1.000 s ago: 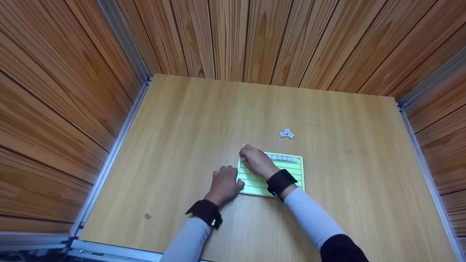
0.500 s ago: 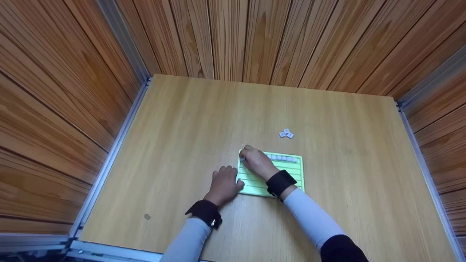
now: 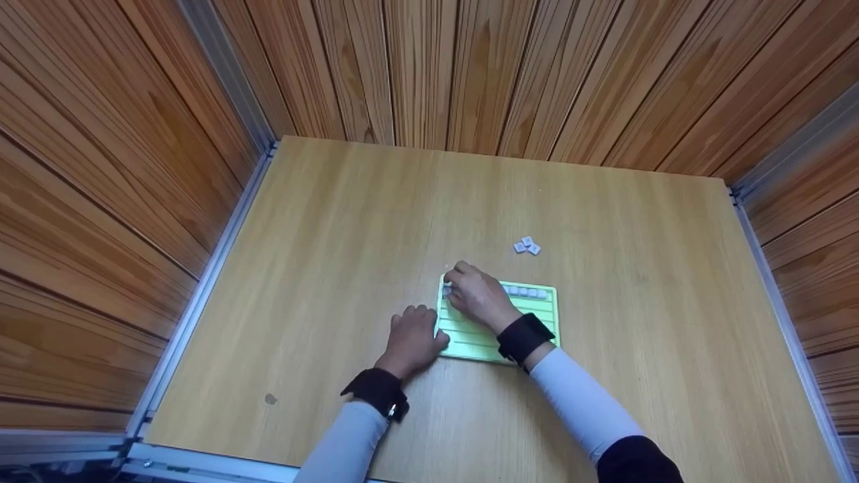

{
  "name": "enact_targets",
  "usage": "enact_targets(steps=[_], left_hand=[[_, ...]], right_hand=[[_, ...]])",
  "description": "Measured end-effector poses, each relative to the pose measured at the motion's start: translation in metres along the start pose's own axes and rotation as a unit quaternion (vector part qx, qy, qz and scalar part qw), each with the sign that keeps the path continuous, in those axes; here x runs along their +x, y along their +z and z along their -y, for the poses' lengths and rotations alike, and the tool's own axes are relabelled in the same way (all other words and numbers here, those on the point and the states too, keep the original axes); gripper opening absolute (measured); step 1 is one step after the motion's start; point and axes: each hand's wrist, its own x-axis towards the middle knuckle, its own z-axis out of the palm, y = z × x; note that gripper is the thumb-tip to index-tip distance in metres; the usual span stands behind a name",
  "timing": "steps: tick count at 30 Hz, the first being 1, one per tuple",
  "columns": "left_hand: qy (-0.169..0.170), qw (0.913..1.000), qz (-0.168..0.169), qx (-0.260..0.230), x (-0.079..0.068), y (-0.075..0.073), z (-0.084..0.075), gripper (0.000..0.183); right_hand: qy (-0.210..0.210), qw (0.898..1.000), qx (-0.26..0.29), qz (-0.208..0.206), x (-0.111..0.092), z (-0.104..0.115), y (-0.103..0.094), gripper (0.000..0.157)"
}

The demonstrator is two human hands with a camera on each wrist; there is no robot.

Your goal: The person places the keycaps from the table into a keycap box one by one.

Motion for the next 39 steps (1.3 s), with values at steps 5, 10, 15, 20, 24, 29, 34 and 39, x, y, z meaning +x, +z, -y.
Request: enact_targets(steps=[5, 10, 15, 20, 24, 29, 34, 39], left_hand=[[-0.004, 1.0000, 0.007, -0.005, 0.000, -0.001, 0.000, 0.026], [-0.008, 0.9998, 0.017, -0.003, 0.000, -0.001, 0.001, 0.028], [-0.011, 0.9998, 0.017, -0.006, 0.000, 0.000, 0.002, 0.024], [-0.008, 0.9999, 0.009, -0.009, 0.001, 0.001, 0.002, 0.020], [-0.005, 0.9999, 0.006, -0.013, 0.001, 0.001, 0.001, 0.019], [-0.006, 0.9998, 0.010, -0.014, 0.001, 0.001, 0.001, 0.019], [-0.009, 0.9998, 0.014, -0.014, 0.001, 0.001, 0.000, 0.019], [-0.010, 0.9997, 0.014, -0.017, 0.001, 0.000, 0.000, 0.019]], right_hand=[[0.028, 0.999, -0.012, -0.022, -0.006, -0.008, -0.006, 0.029], [0.061, 0.998, -0.012, -0.021, -0.011, -0.020, -0.014, 0.032], [0.074, 0.997, -0.010, -0.028, -0.018, -0.035, -0.023, 0.035], [0.079, 0.995, -0.018, -0.052, -0.026, -0.053, -0.032, 0.035], [0.099, 0.994, -0.019, -0.052, -0.030, -0.067, -0.041, 0.036], [0.131, 0.990, -0.005, -0.051, -0.033, -0.087, -0.049, 0.037], [0.169, 0.985, 0.003, -0.032, -0.034, -0.106, -0.055, 0.038], [0.194, 0.981, 0.005, -0.025, -0.032, -0.123, -0.058, 0.038]])
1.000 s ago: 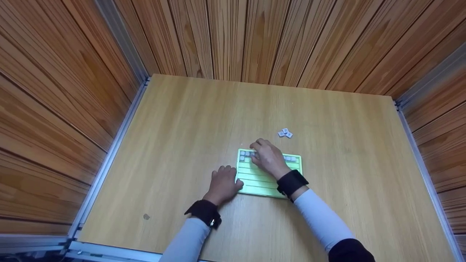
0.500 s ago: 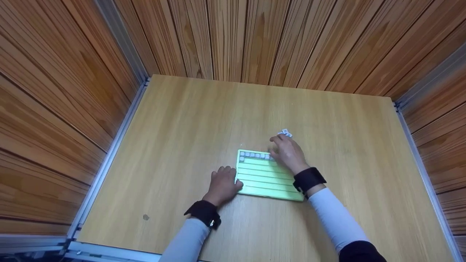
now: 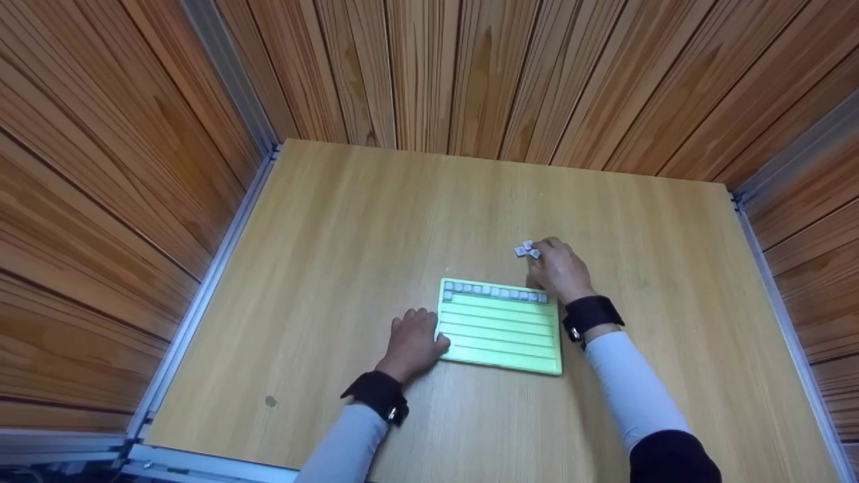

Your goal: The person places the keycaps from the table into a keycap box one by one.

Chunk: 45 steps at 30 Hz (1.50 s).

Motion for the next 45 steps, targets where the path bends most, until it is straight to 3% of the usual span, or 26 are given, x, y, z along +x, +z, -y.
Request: enact_targets(steps=[18, 25, 36, 45], left_hand=[[0.002, 1.0000, -0.006, 0.003, 0.001, 0.001, 0.001, 0.018], [0.003, 1.0000, -0.004, -0.001, 0.001, 0.002, 0.000, 0.018], [0.004, 1.0000, -0.008, 0.003, -0.001, 0.000, 0.000, 0.018], [0.005, 0.9998, -0.010, 0.017, 0.000, 0.001, 0.001, 0.018]], right_hand=[[0.006, 1.000, 0.024, 0.017, 0.019, -0.012, 0.011, 0.026], [0.018, 0.999, 0.046, 0.019, 0.020, -0.014, 0.012, 0.016], [0.022, 0.999, 0.043, 0.021, 0.015, -0.014, 0.010, 0.017], [0.089, 0.990, 0.093, 0.062, 0.012, -0.017, 0.006, 0.026]])
